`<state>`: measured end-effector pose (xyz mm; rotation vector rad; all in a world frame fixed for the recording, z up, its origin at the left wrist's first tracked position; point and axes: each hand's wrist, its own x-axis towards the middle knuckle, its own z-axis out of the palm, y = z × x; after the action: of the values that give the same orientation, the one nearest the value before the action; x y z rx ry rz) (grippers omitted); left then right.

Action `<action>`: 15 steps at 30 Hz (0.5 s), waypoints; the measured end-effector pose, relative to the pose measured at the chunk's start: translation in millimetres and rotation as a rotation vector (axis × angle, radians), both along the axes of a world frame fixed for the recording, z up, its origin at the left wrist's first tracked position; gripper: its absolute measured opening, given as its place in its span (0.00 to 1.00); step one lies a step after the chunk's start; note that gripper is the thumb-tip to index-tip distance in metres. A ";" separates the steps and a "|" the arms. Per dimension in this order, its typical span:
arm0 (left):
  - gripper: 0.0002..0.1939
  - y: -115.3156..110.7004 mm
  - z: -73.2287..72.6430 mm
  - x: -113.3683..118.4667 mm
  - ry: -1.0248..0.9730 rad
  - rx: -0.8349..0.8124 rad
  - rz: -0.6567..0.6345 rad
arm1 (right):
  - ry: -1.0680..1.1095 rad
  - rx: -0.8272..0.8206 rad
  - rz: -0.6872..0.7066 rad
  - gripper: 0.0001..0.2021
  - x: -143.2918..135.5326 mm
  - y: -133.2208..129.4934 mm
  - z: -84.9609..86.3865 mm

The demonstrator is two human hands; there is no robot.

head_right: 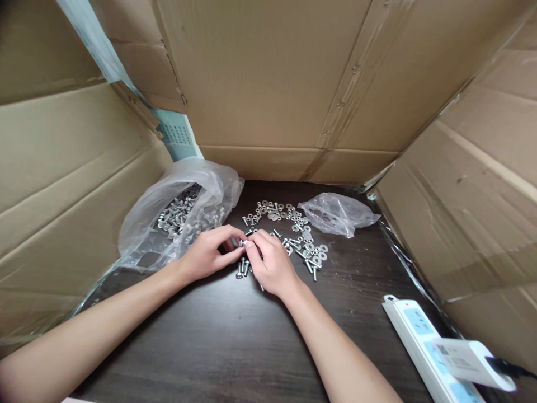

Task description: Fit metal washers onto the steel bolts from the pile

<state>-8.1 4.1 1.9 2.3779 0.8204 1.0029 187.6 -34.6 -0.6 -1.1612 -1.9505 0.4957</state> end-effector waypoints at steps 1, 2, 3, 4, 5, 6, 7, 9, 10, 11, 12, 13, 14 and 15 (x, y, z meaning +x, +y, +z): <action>0.06 -0.3 0.2 -0.1 -0.001 0.003 -0.001 | 0.007 0.000 0.001 0.10 0.2 -0.1 0.1; 0.06 -0.5 0.4 -0.2 -0.001 0.005 -0.001 | 0.012 -0.001 0.001 0.09 0.3 -0.3 0.3; 0.06 -0.8 0.6 -0.4 0.001 0.006 0.001 | 0.015 -0.004 0.001 0.08 0.5 -0.5 0.5; 0.06 -1.0 0.6 -0.6 0.004 0.007 0.001 | 0.013 -0.009 0.001 0.08 0.6 -0.7 0.8; 0.06 -1.2 0.5 -0.8 0.009 0.006 0.002 | 0.007 -0.012 0.000 0.07 0.7 -0.8 1.0; 0.06 -1.3 0.5 -0.9 0.011 0.007 0.002 | 0.001 -0.015 -0.001 0.07 0.8 -0.9 1.2; 0.05 -1.3 0.3 -1.0 0.011 0.009 0.001 | -0.004 -0.016 -0.002 0.07 0.9 -1.0 1.2; 0.05 -1.2 0.1 -1.0 0.009 0.010 -0.002 | -0.009 -0.016 -0.004 0.07 0.9 -0.9 1.1; 0.06 -1.0 0.0 -0.9 0.008 0.008 -0.002 | -0.010 -0.015 -0.004 0.07 0.8 -0.8 0.9; 0.06 -0.8 0.0 -0.8 0.006 0.006 -0.002 | -0.009 -0.014 -0.003 0.08 0.7 -0.7 0.6; 0.06 -0.5 0.0 -0.7 0.005 0.003 -0.002 | -0.009 -0.012 -0.003 0.08 0.7 -0.6 0.3; 0.06 -0.2 0.0 -0.6 0.005 0.000 -0.002 | -0.009 -0.010 -0.003 0.08 0.6 -0.5 0.1; 0.06 0.1 -0.1 -0.5 0.005 0.000 -0.003 | -0.010 -0.006 -0.003 0.08 0.5 -0.4 -0.2; 0.06 0.4 -0.1 -0.6 0.004 0.000 -0.005 | -0.011 -0.003 -0.003 0.08 0.4 -0.3 -0.4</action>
<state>-8.6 4.4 1.8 2.3812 0.8156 0.9971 188.0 -34.9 -1.0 -1.1712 -1.9582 0.4920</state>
